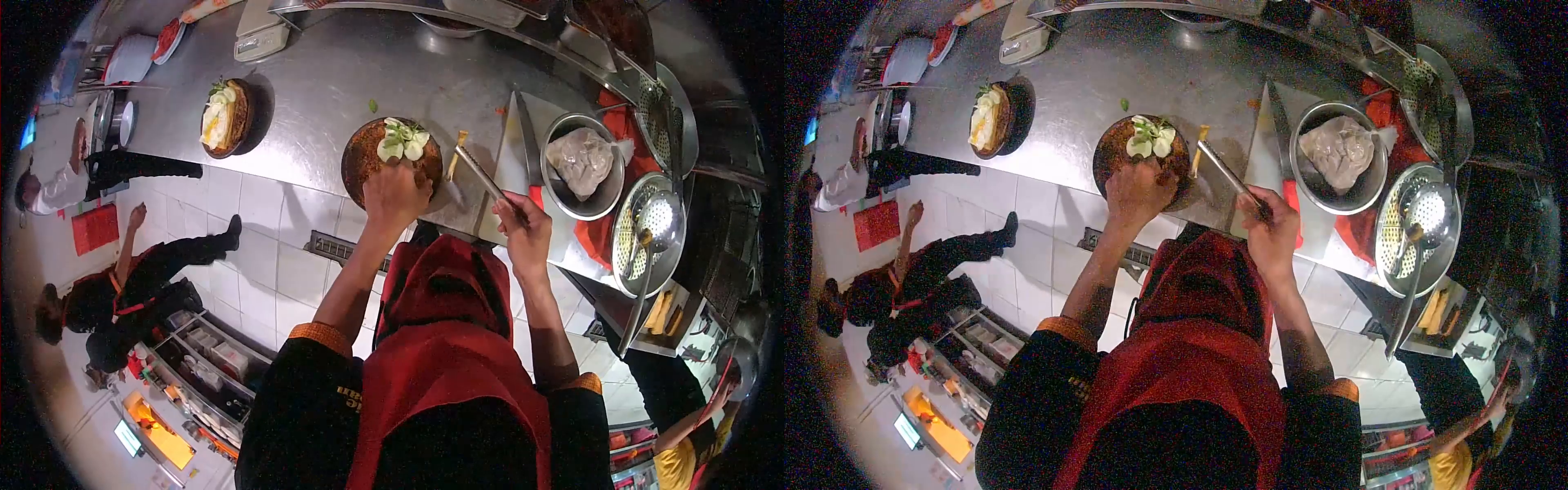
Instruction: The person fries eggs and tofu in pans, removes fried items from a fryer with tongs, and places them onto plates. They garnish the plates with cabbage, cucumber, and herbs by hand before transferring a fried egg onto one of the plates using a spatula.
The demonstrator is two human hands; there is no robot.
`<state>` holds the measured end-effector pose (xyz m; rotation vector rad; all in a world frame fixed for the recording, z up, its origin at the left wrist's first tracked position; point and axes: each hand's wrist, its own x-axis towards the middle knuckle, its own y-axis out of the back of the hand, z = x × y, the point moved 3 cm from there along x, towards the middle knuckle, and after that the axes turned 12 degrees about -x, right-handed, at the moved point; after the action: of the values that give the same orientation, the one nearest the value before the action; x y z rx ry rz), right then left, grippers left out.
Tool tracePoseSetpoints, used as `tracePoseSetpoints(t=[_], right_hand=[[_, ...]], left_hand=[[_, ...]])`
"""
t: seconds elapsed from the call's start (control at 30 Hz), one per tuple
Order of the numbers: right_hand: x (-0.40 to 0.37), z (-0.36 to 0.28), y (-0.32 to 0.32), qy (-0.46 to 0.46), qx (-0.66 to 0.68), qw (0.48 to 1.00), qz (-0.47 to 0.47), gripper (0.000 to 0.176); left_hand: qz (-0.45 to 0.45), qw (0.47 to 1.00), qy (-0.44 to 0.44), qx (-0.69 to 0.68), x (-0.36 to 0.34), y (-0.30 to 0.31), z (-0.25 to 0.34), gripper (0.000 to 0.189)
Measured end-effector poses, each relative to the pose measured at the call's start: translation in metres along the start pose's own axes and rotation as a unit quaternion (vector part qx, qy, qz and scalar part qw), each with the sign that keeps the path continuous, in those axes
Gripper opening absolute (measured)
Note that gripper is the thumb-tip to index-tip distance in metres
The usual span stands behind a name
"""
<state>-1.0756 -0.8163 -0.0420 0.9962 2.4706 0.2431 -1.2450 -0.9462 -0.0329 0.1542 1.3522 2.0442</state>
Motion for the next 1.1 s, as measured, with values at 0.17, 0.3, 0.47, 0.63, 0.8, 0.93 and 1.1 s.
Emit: tracePoseSetpoints(t=[0.17,0.3,0.47,0.63,0.8,0.93,1.1], right_hand=[[0.000,0.007,-0.015,0.022,0.010,0.999,0.022,0.017],[0.000,0.009,-0.020,0.030,-0.011,0.999,0.029,0.016],[0.000,0.009,-0.026,-0.002,0.030,0.999,0.015,0.016],[0.004,0.009,-0.030,0.031,0.022,0.999,0.034,0.015],[0.004,-0.005,-0.002,0.005,0.046,0.998,-0.034,0.014],[-0.017,-0.016,0.034,-0.073,0.061,0.995,-0.027,0.014],[-0.021,-0.011,0.001,-0.104,0.045,0.992,-0.061,0.016]], left_hand=[[0.011,1.000,0.001,0.025,0.003,-0.011,-0.005,0.027],[0.041,0.999,-0.027,0.022,0.002,-0.011,-0.003,0.025],[0.025,0.999,0.020,-0.005,-0.006,0.002,-0.013,0.018],[0.167,0.976,-0.101,-0.093,-0.023,0.033,-0.035,0.013],[0.146,0.982,-0.039,-0.116,-0.048,0.044,-0.041,0.011],[0.156,0.973,-0.025,-0.170,-0.054,0.039,-0.043,0.012],[0.164,0.961,-0.083,-0.207,-0.051,0.028,-0.045,0.023]])
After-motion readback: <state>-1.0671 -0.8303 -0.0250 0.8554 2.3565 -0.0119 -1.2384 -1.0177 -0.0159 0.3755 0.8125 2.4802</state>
